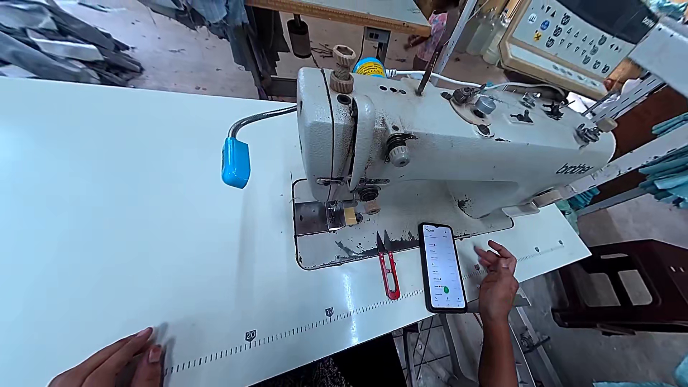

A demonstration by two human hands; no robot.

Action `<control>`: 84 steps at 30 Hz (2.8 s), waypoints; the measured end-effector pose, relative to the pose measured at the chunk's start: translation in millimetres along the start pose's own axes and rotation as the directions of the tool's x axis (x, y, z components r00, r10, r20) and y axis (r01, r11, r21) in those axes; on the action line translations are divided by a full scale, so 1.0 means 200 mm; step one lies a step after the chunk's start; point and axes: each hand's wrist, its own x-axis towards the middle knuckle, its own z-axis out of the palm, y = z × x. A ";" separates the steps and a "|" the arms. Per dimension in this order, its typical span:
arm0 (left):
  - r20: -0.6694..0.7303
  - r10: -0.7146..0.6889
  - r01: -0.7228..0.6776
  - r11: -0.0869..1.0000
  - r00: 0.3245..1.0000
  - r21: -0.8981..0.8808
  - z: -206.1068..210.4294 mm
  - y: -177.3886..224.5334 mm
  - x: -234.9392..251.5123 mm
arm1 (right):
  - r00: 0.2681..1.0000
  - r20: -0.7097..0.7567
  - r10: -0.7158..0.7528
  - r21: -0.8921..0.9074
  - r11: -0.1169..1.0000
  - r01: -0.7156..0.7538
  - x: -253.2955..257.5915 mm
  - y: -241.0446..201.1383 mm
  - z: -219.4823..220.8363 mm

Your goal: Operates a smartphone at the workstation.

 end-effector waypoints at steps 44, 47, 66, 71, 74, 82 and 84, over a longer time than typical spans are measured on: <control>0.011 0.004 -0.004 1.000 1.000 0.026 -0.01 0.01 0.02 | 0.997 -0.006 -0.078 -0.139 0.987 0.077 -0.05 -0.01 0.03; 0.017 0.001 -0.002 0.999 1.000 0.034 -0.01 0.02 0.02 | 0.996 -0.007 -0.090 -0.139 0.986 0.088 -0.04 -0.01 0.03; 0.032 0.014 -0.015 0.999 0.999 0.033 -0.02 0.05 0.04 | 0.994 0.010 -0.104 -0.158 0.982 0.105 -0.04 -0.01 0.04; 0.059 0.005 -0.005 1.000 0.998 0.016 -0.02 0.01 0.01 | 0.892 0.437 0.113 -0.244 0.970 -0.003 -0.04 -0.08 -0.11; 0.058 0.011 -0.012 1.000 0.998 0.014 -0.02 0.00 0.00 | 0.751 0.633 0.188 -0.291 0.957 0.007 -0.07 -0.12 -0.19; 0.042 0.007 -0.007 1.000 0.999 0.003 -0.01 0.00 0.00 | 0.930 0.335 0.154 -0.344 0.939 -0.031 -0.12 -0.10 -0.09; 0.035 0.015 -0.015 1.000 0.999 0.011 -0.01 0.00 0.00 | 0.953 0.260 0.156 -0.362 0.931 -0.053 -0.11 -0.09 -0.06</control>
